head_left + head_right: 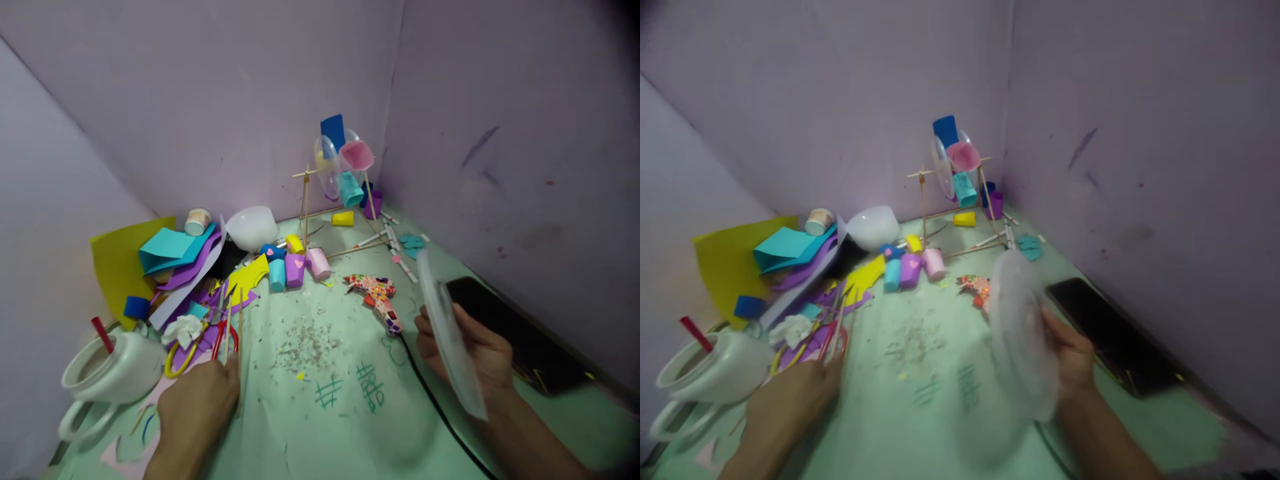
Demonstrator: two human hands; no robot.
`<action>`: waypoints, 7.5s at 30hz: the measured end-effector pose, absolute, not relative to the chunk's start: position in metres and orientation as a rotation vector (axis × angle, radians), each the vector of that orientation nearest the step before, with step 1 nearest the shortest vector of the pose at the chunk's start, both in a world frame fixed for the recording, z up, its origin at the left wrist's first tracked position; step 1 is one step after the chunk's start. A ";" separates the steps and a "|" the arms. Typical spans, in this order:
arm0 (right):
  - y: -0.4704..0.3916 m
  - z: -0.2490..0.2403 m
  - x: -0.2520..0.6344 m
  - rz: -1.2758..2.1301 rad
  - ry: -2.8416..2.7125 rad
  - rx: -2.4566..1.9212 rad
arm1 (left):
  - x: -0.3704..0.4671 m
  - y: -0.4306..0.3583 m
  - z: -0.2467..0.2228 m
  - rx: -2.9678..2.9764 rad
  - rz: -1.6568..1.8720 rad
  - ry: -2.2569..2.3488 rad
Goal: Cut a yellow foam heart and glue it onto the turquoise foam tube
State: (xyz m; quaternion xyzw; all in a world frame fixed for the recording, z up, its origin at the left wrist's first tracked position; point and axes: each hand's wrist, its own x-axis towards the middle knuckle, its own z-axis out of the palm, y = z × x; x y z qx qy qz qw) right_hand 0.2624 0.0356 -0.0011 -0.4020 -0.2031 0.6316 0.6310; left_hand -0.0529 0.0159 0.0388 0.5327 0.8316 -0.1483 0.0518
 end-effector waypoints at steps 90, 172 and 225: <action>0.065 0.001 0.195 0.866 -2.195 -1.648 | -0.031 0.018 -0.017 1.595 0.684 2.118; 0.078 -0.010 0.208 1.681 -1.208 -1.412 | -0.069 0.070 -0.011 0.618 1.667 1.823; 0.071 -0.006 0.208 1.765 -1.374 -1.302 | -0.026 0.025 -0.014 1.315 1.137 1.876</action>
